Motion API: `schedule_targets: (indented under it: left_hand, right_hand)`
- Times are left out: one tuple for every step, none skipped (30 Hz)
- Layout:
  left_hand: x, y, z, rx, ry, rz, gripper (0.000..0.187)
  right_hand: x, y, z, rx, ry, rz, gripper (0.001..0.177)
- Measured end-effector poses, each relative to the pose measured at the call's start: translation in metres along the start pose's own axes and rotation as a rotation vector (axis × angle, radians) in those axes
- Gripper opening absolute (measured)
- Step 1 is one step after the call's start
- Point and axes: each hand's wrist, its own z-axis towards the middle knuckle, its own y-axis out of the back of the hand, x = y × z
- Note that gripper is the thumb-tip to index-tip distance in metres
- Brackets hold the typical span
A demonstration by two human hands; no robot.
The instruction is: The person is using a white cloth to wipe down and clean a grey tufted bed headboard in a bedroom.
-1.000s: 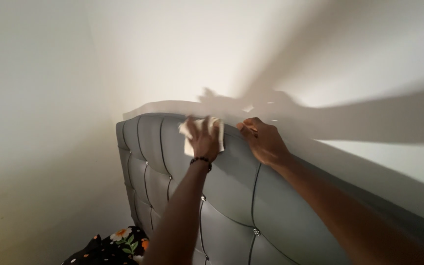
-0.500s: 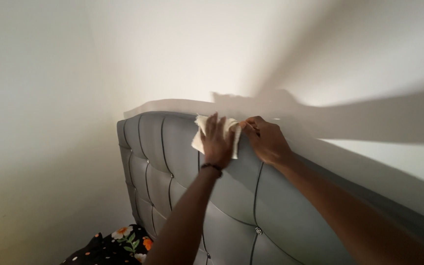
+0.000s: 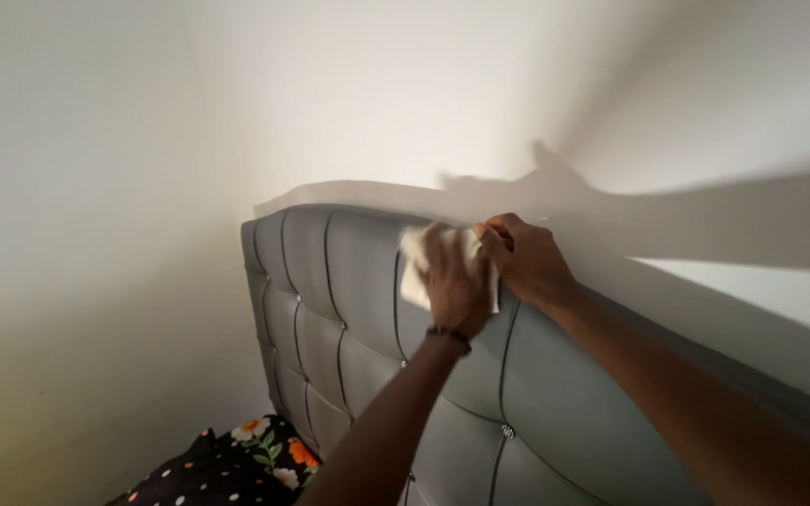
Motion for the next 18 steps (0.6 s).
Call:
schedule_targets:
  left_hand:
    - [0.008, -0.002, 0.008, 0.001, 0.003, 0.003, 0.055]
    - [0.016, -0.006, 0.017, 0.032, -0.207, 0.088, 0.051]
    - [0.024, -0.011, 0.026, 0.062, -0.417, 0.173, 0.047]
    - [0.026, -0.009, 0.031, 0.063, -0.419, 0.168, 0.047]
    - [0.029, -0.007, 0.035, 0.127, -0.33, 0.168, 0.043]
    - [0.03, -0.005, 0.04, 0.193, -0.241, 0.165, 0.039]
    - [0.026, -0.006, 0.038, 0.195, -0.244, 0.156, 0.039]
    - [0.024, -0.006, 0.036, 0.076, -0.017, 0.067, 0.041]
    - [0.022, -0.005, 0.034, -0.043, 0.209, -0.023, 0.044]
    - [0.023, -0.011, 0.024, -0.045, 0.21, -0.023, 0.044]
    - [0.024, -0.017, 0.014, -0.13, 0.265, -0.023, 0.05]
    - [0.026, -0.022, 0.004, -0.218, 0.319, -0.019, 0.056]
    - [0.015, -0.02, -0.006, -0.221, 0.321, -0.016, 0.056]
    - [0.006, -0.017, -0.016, -0.179, 0.3, -0.037, 0.058]
    - [-0.002, -0.014, -0.025, -0.138, 0.277, -0.058, 0.059]
    - [-0.008, -0.009, -0.026, -0.144, 0.279, -0.049, 0.059]
    - [-0.014, -0.004, -0.028, -0.106, 0.125, -0.005, 0.056]
    - [-0.022, -0.002, -0.031, -0.066, -0.03, 0.037, 0.053]
  right_hand:
    - [0.0, -0.001, -0.001, 0.004, -0.002, 0.002, 0.057]
    - [0.0, -0.001, -0.001, -0.017, 0.01, -0.006, 0.057]
    - [0.0, 0.0, 0.0, -0.037, 0.022, -0.014, 0.057]
    - [-0.003, -0.001, 0.001, -0.041, 0.02, -0.018, 0.057]
    - [-0.006, -0.002, 0.002, -0.065, 0.022, -0.031, 0.058]
    - [-0.008, -0.002, 0.003, -0.09, 0.024, -0.047, 0.058]
    - [-0.007, -0.001, 0.002, -0.094, 0.021, -0.055, 0.058]
    - [-0.005, -0.002, 0.001, -0.094, 0.035, -0.039, 0.058]
    - [-0.004, -0.002, 0.0, -0.094, 0.049, -0.024, 0.057]
    - [-0.003, -0.002, -0.001, -0.093, 0.05, -0.024, 0.057]
    - [-0.001, -0.001, -0.002, -0.096, 0.062, 0.0, 0.055]
    - [0.001, -0.001, -0.003, -0.097, 0.074, 0.027, 0.053]
    - [0.0, 0.0, -0.003, -0.093, 0.076, 0.03, 0.053]
    - [0.001, -0.001, -0.002, -0.087, 0.071, 0.034, 0.051]
    - [0.001, -0.001, -0.001, -0.081, 0.066, 0.039, 0.049]
    - [0.0, -0.003, 0.0, -0.076, 0.07, 0.046, 0.049]
    - [-0.001, -0.004, 0.002, -0.09, 0.06, 0.041, 0.049]
    - [-0.004, -0.003, 0.002, -0.107, 0.05, 0.032, 0.048]
